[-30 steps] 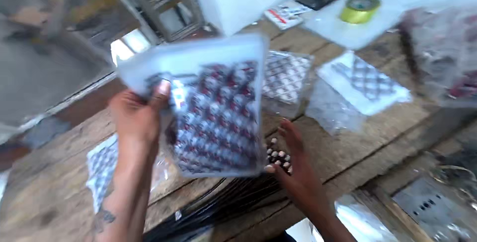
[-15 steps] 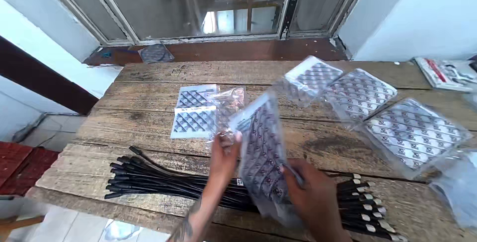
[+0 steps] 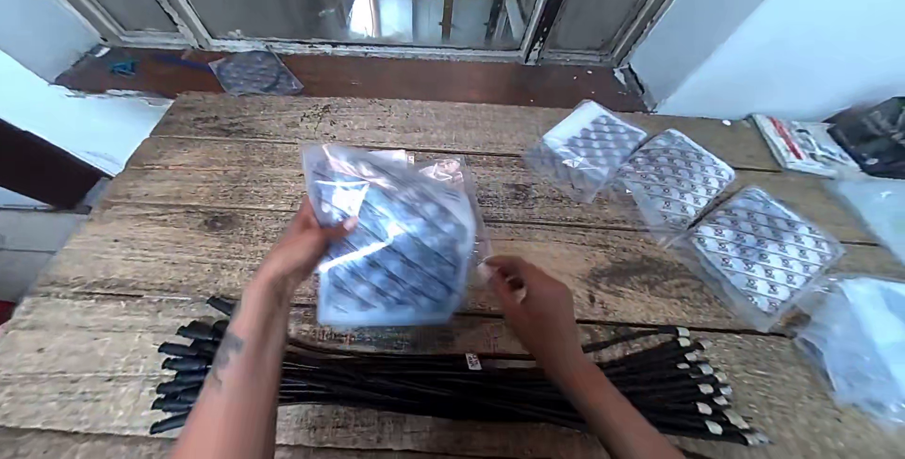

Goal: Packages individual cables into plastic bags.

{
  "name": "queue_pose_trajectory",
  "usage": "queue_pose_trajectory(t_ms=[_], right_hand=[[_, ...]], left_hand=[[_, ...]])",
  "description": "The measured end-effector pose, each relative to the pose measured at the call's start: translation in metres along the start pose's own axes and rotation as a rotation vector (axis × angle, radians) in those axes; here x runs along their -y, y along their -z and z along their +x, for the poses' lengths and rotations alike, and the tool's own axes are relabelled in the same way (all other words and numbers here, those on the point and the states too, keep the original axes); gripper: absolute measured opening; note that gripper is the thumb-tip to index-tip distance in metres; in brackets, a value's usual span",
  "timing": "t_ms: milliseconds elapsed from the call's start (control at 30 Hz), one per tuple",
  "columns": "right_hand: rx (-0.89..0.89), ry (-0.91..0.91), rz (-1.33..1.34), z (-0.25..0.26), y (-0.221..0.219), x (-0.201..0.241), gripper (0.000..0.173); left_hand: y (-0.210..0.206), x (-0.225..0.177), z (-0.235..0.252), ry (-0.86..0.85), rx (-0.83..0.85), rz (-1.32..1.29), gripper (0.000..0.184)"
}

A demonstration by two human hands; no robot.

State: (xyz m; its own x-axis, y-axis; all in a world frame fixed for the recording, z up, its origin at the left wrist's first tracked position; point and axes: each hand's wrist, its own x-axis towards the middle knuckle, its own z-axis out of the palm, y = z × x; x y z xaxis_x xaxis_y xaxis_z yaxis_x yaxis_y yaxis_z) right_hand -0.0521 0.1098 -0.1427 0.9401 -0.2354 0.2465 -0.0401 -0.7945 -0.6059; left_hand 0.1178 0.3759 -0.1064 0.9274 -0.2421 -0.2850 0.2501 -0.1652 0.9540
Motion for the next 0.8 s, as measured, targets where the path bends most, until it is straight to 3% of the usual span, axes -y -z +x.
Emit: queue_pose_trajectory(t_ms=[33, 167, 233, 333, 433, 500, 567, 633, 700, 800], right_hand=[[0.037, -0.096, -0.028, 0.010, -0.006, -0.018, 0.027], [0.209, -0.509, 0.117, 0.038, -0.044, -0.055, 0.064], [0.204, -0.585, 0.168, 0.047, -0.057, -0.052, 0.061], [0.151, -0.647, 0.125, 0.061, -0.063, -0.046, 0.038], [0.105, -0.667, 0.055, 0.059, -0.046, -0.065, 0.041], [0.092, -0.626, 0.068, 0.048, -0.035, -0.080, 0.049], [0.011, -0.576, 0.095, 0.030, -0.020, -0.083, 0.058], [-0.080, -0.481, 0.079, 0.004, 0.000, -0.079, 0.062], [-0.113, -0.415, 0.025, -0.036, 0.018, -0.072, 0.051], [-0.043, -0.390, 0.031, -0.104, 0.032, -0.058, 0.032]], left_hand=[[0.018, 0.015, 0.025, 0.039, 0.012, 0.036, 0.068], [0.055, 0.071, 0.092, 0.172, 0.036, 0.199, 0.076], [0.056, 0.080, 0.112, 0.108, 0.054, 0.226, 0.080], [0.051, 0.078, 0.135, 0.041, 0.021, 0.222, 0.081], [0.049, 0.071, 0.139, 0.031, -0.083, 0.395, 0.085], [0.049, 0.054, 0.105, -0.072, -0.184, 0.632, 0.085], [0.051, 0.047, 0.043, -0.196, -0.163, 0.807, 0.058], [0.054, 0.073, -0.028, -0.329, 0.028, 0.843, 0.027], [0.054, 0.124, -0.093, -0.414, 0.273, 0.865, 0.028], [0.037, 0.181, -0.132, -0.553, 0.181, 0.914, 0.032]])
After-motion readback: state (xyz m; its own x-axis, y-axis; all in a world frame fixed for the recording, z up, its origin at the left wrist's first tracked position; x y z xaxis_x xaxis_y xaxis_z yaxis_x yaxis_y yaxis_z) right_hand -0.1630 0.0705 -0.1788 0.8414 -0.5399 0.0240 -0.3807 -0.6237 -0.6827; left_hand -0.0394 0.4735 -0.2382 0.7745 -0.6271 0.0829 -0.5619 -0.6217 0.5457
